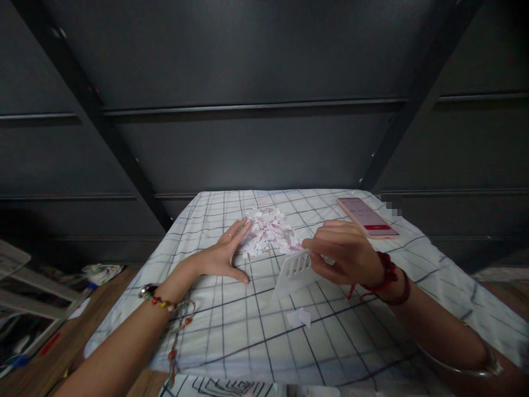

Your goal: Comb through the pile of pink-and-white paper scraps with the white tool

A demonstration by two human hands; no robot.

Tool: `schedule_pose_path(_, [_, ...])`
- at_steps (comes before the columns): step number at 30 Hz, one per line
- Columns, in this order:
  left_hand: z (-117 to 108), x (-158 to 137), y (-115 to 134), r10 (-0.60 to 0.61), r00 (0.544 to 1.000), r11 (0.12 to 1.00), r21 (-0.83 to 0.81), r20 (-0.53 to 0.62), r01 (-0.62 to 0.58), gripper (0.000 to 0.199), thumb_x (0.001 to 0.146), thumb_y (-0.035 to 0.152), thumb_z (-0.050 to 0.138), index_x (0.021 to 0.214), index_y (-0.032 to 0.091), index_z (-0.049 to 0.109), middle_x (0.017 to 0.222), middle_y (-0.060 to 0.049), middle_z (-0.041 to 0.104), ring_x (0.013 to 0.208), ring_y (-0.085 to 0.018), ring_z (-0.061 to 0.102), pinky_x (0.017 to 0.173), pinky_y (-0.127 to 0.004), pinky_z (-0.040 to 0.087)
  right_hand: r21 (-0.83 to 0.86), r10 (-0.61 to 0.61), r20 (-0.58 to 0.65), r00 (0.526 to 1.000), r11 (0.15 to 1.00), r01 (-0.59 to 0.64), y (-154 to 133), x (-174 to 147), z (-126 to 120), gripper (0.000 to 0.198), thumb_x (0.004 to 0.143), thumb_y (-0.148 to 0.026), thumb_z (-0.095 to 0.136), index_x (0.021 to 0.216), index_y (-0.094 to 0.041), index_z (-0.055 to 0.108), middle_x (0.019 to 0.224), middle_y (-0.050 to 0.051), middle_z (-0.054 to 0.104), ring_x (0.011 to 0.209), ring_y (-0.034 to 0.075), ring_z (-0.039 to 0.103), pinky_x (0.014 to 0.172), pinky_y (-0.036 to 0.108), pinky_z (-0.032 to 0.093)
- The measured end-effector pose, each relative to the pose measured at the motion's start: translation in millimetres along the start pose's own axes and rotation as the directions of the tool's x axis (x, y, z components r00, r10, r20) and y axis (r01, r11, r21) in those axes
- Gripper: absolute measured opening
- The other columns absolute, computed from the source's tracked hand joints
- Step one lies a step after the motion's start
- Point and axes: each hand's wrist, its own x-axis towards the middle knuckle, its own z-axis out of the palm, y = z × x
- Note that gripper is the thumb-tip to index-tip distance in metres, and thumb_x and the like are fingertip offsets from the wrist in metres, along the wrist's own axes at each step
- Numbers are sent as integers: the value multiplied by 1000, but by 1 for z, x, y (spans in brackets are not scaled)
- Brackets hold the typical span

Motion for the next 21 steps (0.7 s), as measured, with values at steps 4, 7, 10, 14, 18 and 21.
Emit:
schedule_pose_path(4, [3,-1,-3,-22,1000,1000,-16,-4,22,125,58,61,70,137,28,-20,144,-10,-20,129,-38,-13,102,-57,7,-14,15,20,1000,1000,-15,-1,2,0,15,71,-14,40,65,-18,53,47,-4,41,46,10,34,49,25,30])
schedule_pose_path(7, [4,-2,-1,-17,1000,1000,-17,-23,16,125,58,62,70,137,26,-21,144,-11,-20,129,-38,-13,103,-56,6,-48,6,0,1000,999,-6,-1,2,2,18,74,-15,39,64,-18,53,48,-4,42,47,10,36,51,25,31])
schedule_pose_path(10, [4,-2,0,8,1000,1000,7,-24,-8,123,60,61,69,137,27,-20,144,-11,-19,129,-37,-13,103,-56,7,-79,-21,-7,1000,997,20,-2,2,1,19,74,-14,39,65,-18,55,49,-4,45,48,10,38,52,24,33])
schedule_pose_path(14, [1,-3,3,-7,1000,999,46,26,6,119,62,58,70,138,32,-17,144,-8,-23,129,-38,-12,102,-56,11,-88,-19,87,996,996,27,-9,-2,-11,21,78,-16,38,67,-18,56,53,-2,51,52,10,43,55,25,35])
schedule_pose_path(18, [-3,-14,21,-24,1000,992,120,1,24,107,70,56,64,139,30,-14,143,-7,-24,130,-38,-9,103,-53,13,-51,16,206,978,999,-5,-20,-6,-30,23,85,-20,36,75,-17,58,64,0,59,59,11,50,62,25,38])
schedule_pose_path(21, [-1,-32,47,83,996,979,183,20,-85,92,79,56,54,140,31,-10,145,-4,-18,130,-37,-6,104,-52,9,3,13,296,955,1000,-15,-28,-10,-43,23,87,-20,36,78,-17,57,67,0,61,62,10,52,63,24,39])
